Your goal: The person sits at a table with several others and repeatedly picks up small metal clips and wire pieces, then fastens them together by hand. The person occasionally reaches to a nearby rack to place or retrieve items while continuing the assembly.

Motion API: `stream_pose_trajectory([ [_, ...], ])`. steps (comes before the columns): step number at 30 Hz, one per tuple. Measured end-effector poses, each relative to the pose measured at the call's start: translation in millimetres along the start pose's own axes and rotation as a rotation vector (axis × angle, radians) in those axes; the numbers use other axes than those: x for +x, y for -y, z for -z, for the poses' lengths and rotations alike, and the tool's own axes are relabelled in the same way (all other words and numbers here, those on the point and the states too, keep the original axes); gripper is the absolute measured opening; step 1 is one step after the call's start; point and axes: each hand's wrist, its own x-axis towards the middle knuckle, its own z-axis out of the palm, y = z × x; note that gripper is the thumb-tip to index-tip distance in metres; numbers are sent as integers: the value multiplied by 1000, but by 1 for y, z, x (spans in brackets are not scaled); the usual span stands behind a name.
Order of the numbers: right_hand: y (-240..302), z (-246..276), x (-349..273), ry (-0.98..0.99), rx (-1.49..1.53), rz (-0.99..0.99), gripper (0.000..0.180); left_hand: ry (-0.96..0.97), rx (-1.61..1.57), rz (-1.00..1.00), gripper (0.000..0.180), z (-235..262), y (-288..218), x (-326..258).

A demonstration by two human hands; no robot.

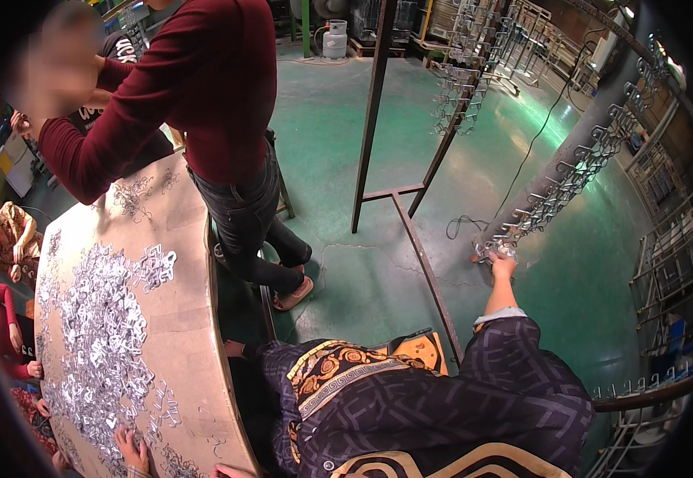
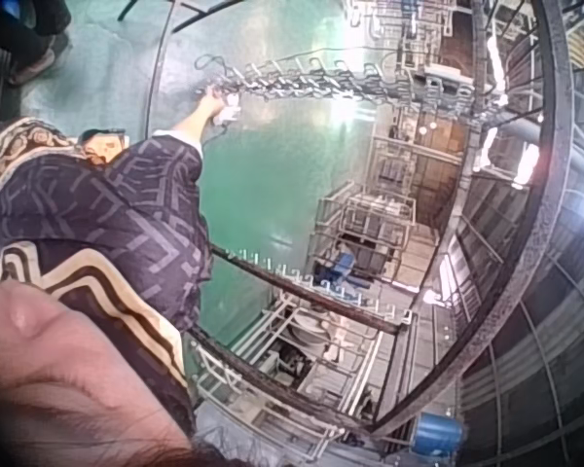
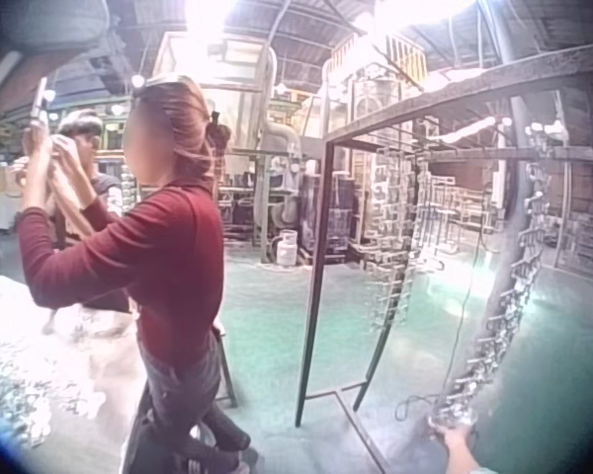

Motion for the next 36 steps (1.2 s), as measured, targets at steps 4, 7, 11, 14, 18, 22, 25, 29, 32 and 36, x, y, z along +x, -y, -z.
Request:
stream_pose_trajectory([
  [4, -23, -4, 18, -34, 68, -91, 28, -329, 37, 345, 39, -11, -63, -29],
  [7, -23, -6, 15, -52, 148, -180, 30, -605, -28, 607, 39, -35, -170, -60],
  [11, -19, -1, 9, 39, 222, -274, 33, -670, -65, 681, 39, -79, -312, -100],
  [14, -8, -5, -1, 23, 198, -249, 36, -677, -67, 691, 38, -69, -322, -95],
  [18, -23, 0, 12, -113, 13, -8, 44, -671, -95, 689, 36, -70, -321, -92],
  [22, 12, 5, -17, -150, -76, 125, 44, -682, -92, 700, 35, -80, -310, -102],
  [25, 34, 17, -30, -86, -144, 93, 42, -683, -104, 702, 34, -92, -299, -108],
  [29, 43, 19, -34, -85, -113, 149, 42, -688, -118, 710, 33, -93, -299, -109],
  [32, 47, 18, -36, -82, -106, 167, 43, -694, -127, 718, 32, -83, -309, -101],
  [36, 59, 23, -44, -136, -114, 168, 41, -694, -141, 724, 30, -89, -303, -105],
])
